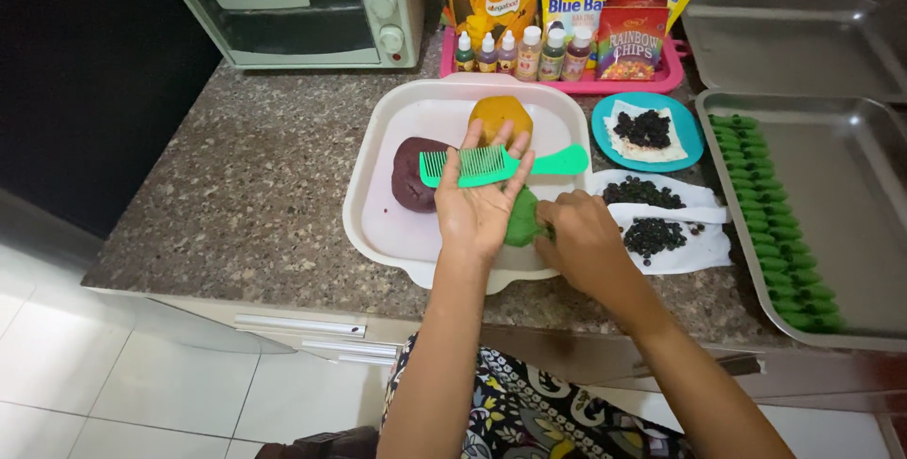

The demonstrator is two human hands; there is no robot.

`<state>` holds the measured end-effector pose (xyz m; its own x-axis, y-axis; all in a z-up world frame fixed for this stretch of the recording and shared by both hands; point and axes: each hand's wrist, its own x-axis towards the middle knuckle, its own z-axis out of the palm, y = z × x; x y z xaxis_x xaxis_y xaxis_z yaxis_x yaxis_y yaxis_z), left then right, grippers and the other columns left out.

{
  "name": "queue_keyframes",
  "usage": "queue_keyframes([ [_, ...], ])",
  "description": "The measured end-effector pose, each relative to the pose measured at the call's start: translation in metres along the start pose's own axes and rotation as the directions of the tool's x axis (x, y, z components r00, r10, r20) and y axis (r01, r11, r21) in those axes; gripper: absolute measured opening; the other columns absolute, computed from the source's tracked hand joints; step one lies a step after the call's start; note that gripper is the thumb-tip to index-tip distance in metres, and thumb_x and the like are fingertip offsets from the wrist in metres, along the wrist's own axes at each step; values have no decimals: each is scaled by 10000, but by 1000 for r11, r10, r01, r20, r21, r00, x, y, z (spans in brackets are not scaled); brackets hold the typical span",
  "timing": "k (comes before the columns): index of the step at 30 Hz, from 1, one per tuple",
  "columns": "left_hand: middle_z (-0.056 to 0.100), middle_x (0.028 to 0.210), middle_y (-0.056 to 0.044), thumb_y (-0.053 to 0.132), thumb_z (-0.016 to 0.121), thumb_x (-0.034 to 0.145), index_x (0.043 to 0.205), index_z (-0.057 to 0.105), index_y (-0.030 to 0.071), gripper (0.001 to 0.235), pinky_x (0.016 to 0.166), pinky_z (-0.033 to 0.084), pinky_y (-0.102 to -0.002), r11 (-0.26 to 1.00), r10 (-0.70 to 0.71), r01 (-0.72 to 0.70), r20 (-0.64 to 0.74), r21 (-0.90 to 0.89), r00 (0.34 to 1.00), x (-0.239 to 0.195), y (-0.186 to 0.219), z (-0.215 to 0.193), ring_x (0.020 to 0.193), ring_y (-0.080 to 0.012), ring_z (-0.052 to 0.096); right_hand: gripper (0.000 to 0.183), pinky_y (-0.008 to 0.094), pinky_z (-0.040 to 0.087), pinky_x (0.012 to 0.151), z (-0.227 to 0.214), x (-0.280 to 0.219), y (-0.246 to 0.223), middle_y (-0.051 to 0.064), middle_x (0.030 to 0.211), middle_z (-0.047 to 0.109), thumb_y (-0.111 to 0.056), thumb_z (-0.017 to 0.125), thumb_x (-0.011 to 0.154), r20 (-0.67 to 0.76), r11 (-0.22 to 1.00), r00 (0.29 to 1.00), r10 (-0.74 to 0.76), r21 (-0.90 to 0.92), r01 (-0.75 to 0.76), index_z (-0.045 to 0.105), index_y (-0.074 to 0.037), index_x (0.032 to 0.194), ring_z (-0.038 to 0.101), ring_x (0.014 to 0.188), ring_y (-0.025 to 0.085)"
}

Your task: The person shapes small pieces of green dough into balls using a green comb as a tool, then rolls them in black crumbs and places them on a metal tray. They repeat this process with multiple pieces of dough.

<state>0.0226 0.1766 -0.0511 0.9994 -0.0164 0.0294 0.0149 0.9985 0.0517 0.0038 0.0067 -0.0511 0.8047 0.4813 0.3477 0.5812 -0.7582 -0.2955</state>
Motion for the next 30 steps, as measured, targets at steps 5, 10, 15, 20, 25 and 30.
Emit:
queue_keyframes([
  [5, 480, 1516, -255, 428, 446, 1085, 1468, 500, 138, 484, 1101, 460, -636, 1000, 8, -8, -1, -3, 1000, -4, 4, 1, 1363, -468, 499, 66, 407, 507, 761, 10, 4, 15, 99, 731, 654, -91, 737, 764, 84, 999, 995, 49, -8, -49, 683, -127, 768, 651, 798, 319],
  [10, 474, 1524, -251, 426, 464, 1077, 1477, 498, 138, 494, 1112, 453, -634, 1000, 5, -5, 18, -16, 1000, -11, 8, 6, 1373, -471, 487, 99, 401, 541, 751, -22, 11, 1, 150, 735, 671, -20, 707, 785, 207, 988, 977, 56, 127, -84, 642, -57, 719, 660, 793, 333],
  [15, 458, 1539, -247, 429, 461, 1076, 1493, 474, 138, 508, 1127, 442, -625, 1000, 15, -15, 41, -3, 999, -14, 15, 9, 1383, -466, 477, 57, 446, 566, 715, -20, 21, 12, 165, 760, 700, -4, 743, 754, 263, 992, 964, -43, 125, 10, 710, -46, 735, 697, 792, 365],
  [20, 450, 1546, -245, 432, 464, 1076, 1500, 473, 146, 512, 1139, 427, -625, 1000, 5, -4, 59, -18, 998, -13, 16, 8, 1390, -465, 469, 81, 506, 572, 734, -47, 16, 3, 208, 775, 717, 11, 743, 742, 186, 980, 982, -33, 198, -4, 735, -55, 788, 701, 828, 426],
  [25, 467, 1531, -241, 427, 468, 1077, 1500, 473, 146, 508, 1145, 428, -622, 999, 10, -7, 75, -36, 997, -11, 5, 11, 1378, -461, 483, 128, 352, 570, 722, -60, 18, -19, 137, 800, 767, -8, 818, 822, -19, 780, 985, 169, 614, -122, 812, -84, 924, 698, 794, 183],
  [30, 431, 1560, -212, 475, 425, 1093, 1544, 423, 191, 533, 1151, 418, -609, 1000, -1, 0, 96, 12, 995, -2, -9, -8, 1396, -419, 473, 190, 299, 614, 753, -29, 28, -43, 145, 863, 799, 6, 856, 806, -81, 539, 969, 235, 840, -60, 812, -38, 986, 709, 789, 124],
])
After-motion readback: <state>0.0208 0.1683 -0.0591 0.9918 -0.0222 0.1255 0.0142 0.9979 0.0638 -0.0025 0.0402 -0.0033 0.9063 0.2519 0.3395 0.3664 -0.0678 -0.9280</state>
